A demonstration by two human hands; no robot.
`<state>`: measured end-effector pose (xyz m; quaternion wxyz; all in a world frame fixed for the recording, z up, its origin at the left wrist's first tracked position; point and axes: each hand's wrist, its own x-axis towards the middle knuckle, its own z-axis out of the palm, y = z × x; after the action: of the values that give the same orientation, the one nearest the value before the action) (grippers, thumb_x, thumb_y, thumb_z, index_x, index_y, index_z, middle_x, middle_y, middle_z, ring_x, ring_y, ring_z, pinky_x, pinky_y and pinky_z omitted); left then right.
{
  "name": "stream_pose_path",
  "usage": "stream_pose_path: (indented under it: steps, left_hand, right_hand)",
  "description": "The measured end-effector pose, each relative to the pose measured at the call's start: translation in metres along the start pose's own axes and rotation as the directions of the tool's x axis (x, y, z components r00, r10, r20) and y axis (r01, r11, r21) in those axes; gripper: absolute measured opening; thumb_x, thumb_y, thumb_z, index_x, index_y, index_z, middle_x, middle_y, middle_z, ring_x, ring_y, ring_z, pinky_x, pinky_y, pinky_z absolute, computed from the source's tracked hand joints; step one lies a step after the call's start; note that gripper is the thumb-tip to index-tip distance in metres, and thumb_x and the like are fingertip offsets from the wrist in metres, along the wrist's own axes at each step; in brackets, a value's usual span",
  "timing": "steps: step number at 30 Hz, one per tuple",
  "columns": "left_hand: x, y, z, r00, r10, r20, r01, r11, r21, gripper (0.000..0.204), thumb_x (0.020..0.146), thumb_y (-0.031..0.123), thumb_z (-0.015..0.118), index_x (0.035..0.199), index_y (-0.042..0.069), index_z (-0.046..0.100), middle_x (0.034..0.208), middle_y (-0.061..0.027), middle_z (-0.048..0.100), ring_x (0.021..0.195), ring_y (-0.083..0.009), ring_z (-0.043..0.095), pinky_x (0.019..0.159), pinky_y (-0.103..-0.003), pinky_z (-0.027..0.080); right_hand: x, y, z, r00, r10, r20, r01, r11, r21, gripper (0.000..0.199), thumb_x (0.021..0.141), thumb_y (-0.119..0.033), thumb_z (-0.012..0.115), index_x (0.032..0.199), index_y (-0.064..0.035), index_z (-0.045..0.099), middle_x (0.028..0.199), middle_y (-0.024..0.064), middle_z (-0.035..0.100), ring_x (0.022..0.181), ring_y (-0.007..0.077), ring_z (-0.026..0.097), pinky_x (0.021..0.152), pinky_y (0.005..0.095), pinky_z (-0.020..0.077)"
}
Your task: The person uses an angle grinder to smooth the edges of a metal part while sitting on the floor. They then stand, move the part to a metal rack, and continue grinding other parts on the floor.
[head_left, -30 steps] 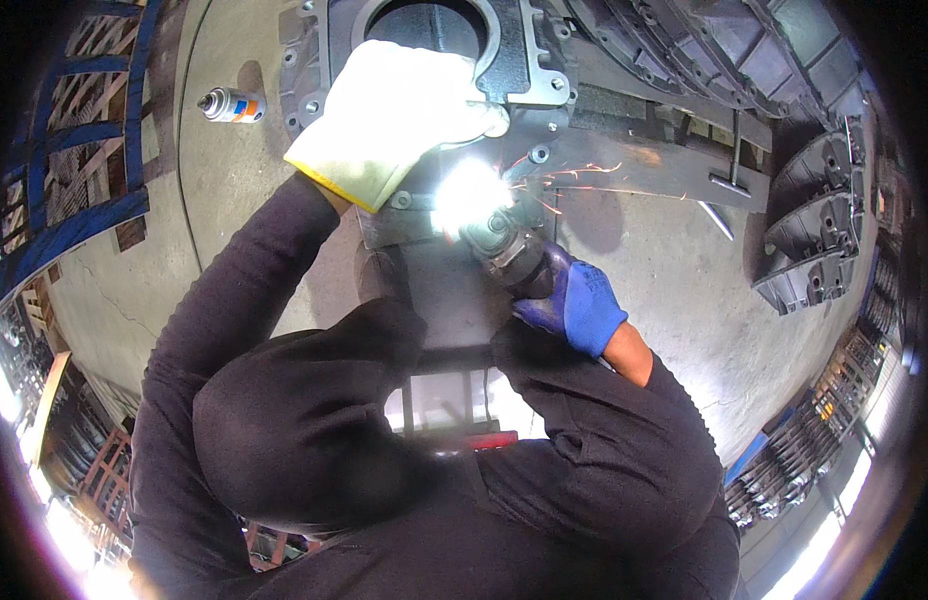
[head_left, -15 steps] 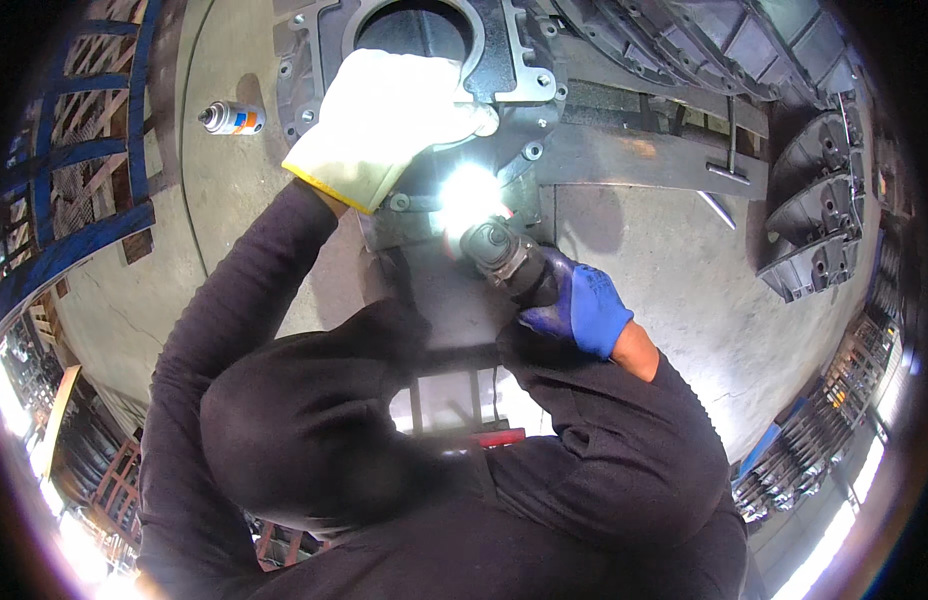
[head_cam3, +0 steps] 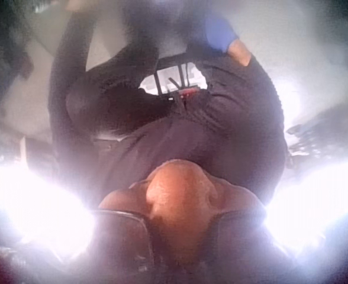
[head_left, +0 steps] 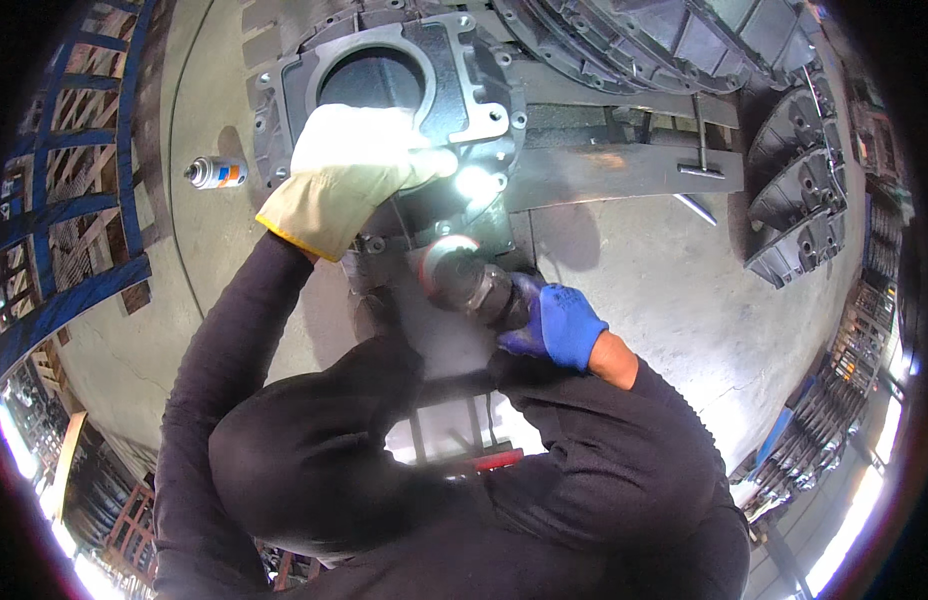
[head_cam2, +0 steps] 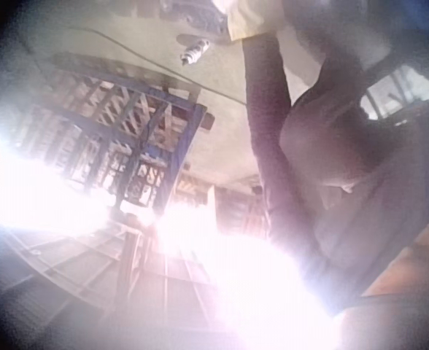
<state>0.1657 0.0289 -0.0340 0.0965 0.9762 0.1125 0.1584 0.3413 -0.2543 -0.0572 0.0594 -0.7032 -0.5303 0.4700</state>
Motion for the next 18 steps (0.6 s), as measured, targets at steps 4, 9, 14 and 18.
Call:
stream_pose_path:
  steps: [4,9,14,18]
  left_hand:
    - [-0.004,-0.006,-0.008,0.998,-0.033,0.047,0.038,0.992,-0.124,0.055,0.094,0.056,0.067,0.091,0.001,0.071,0.074,-0.0158,0.066,0.070,-0.0350,0.064,0.069,-0.041,0.050]
    - [-0.001,-0.020,-0.016,0.944,-0.064,0.322,0.102,0.989,-0.103,0.068,0.089,0.063,0.070,0.104,-0.004,0.072,0.083,-0.0190,0.071,0.079,-0.0359,0.068,0.077,-0.041,0.052]
    - [-0.001,-0.016,-0.014,0.919,-0.147,0.365,0.148,0.989,0.025,0.080,0.089,0.070,0.065,0.117,-0.005,0.072,0.094,-0.0200,0.074,0.089,-0.0343,0.069,0.086,-0.042,0.051]
    - [0.003,-0.016,-0.016,0.898,-0.177,0.404,0.187,0.982,0.014,0.082,0.088,0.071,0.066,0.117,-0.005,0.072,0.095,-0.0199,0.074,0.090,-0.0341,0.069,0.086,-0.042,0.050]
  right_hand:
    - [-0.017,0.014,0.001,0.999,0.050,0.014,-0.051,0.997,0.058,0.077,0.079,-0.045,0.083,0.141,-0.0089,0.056,0.115,0.0272,0.071,0.106,0.0469,0.069,0.090,0.0524,0.0562]
    - [-0.020,0.019,-0.005,0.990,0.095,-0.102,-0.079,0.985,0.157,0.078,0.077,-0.037,0.085,0.143,-0.0081,0.056,0.116,0.0252,0.072,0.109,0.0447,0.070,0.093,0.0482,0.0570]
    - [-0.013,0.016,-0.008,0.978,0.127,-0.164,-0.107,0.986,0.127,0.076,0.076,-0.038,0.083,0.139,-0.0019,0.058,0.113,0.0260,0.073,0.106,0.0429,0.071,0.090,0.0476,0.0576]
    - [-0.008,0.014,-0.007,0.980,0.122,-0.157,-0.098,0.983,0.155,0.078,0.077,-0.039,0.083,0.138,0.0008,0.057,0.112,0.0263,0.073,0.105,0.0440,0.071,0.090,0.0474,0.0570]
